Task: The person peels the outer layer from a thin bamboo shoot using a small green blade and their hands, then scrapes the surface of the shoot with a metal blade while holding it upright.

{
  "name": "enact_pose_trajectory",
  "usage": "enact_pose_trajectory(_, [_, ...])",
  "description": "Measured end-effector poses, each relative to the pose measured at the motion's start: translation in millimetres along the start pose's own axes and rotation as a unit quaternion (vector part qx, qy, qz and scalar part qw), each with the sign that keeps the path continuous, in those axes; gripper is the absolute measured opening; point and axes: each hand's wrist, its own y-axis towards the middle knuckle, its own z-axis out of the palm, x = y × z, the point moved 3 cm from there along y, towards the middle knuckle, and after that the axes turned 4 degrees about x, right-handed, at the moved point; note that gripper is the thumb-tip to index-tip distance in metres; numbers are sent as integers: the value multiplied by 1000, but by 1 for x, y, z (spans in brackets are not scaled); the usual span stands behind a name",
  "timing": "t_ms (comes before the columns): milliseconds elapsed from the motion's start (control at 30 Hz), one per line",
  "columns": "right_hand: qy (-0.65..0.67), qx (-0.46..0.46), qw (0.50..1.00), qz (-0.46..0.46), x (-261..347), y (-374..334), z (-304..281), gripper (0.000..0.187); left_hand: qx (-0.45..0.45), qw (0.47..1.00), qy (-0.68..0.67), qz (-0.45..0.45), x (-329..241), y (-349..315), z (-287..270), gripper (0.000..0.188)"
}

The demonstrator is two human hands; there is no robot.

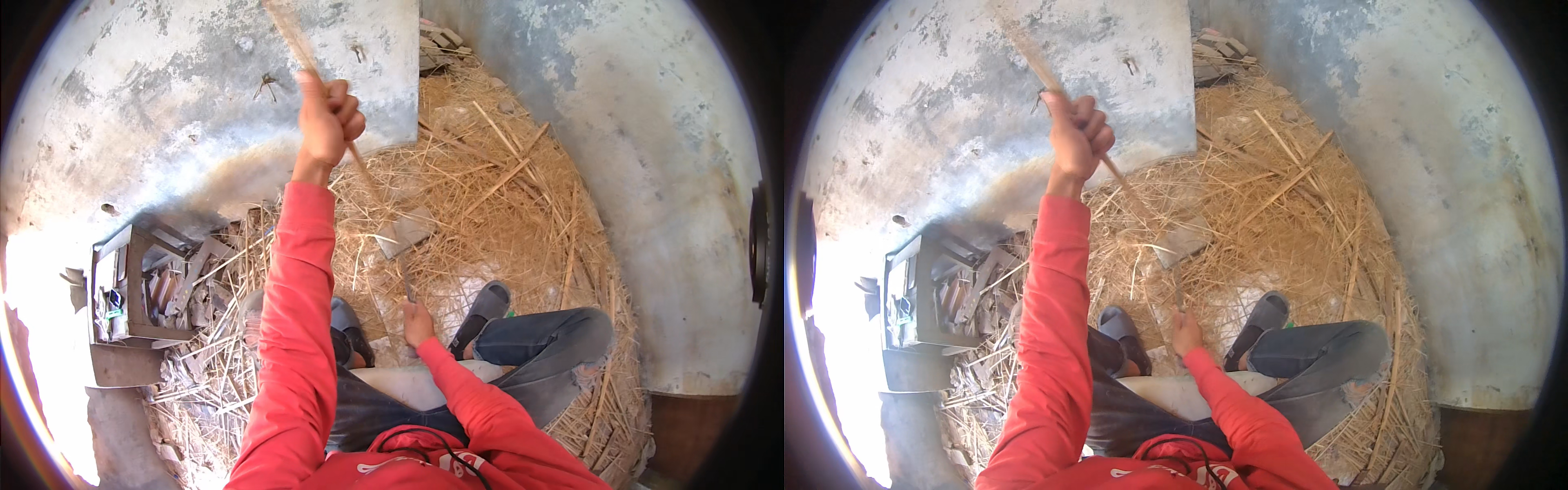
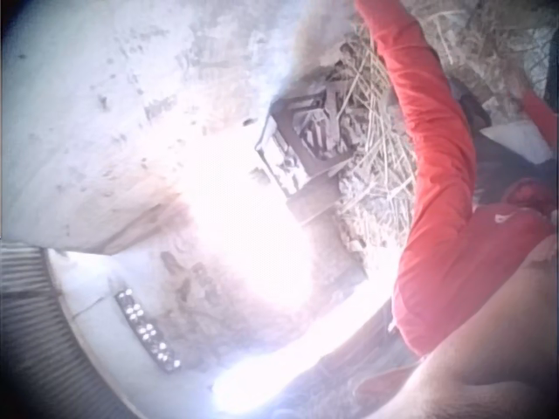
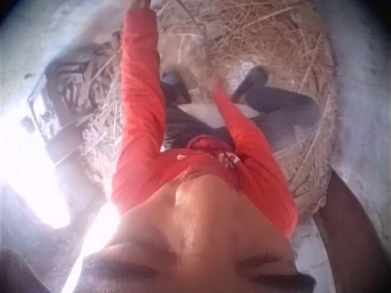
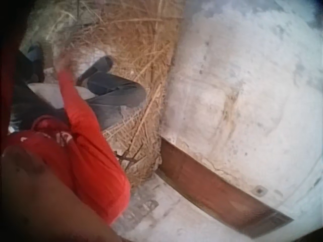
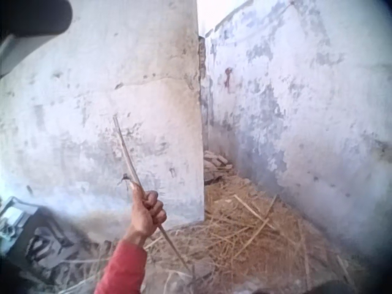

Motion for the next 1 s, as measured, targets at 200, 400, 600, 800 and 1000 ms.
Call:
enact_pose_trajectory(200, [26,-35,998,-34,-9,35,-27,39,15,1000,-8,6,1,-3,-10,70])
enact_pose_trajectory(400, [363,-35,922,-128,131,16,-42,38,-16,1000,2,-1,-3,-1,-21,73])
enact_pose_trajectory(600, [-3,-8,1000,16,-8,14,-7,34,15,1000,23,1,-3,2,-5,70])
enact_pose_trajectory(800, [242,12,968,-65,144,25,-42,33,-17,998,61,28,3,5,-11,71])
enact_pose_trajectory(1000, [246,-13,963,-109,44,3,-3,31,-1,998,59,27,12,15,9,71])
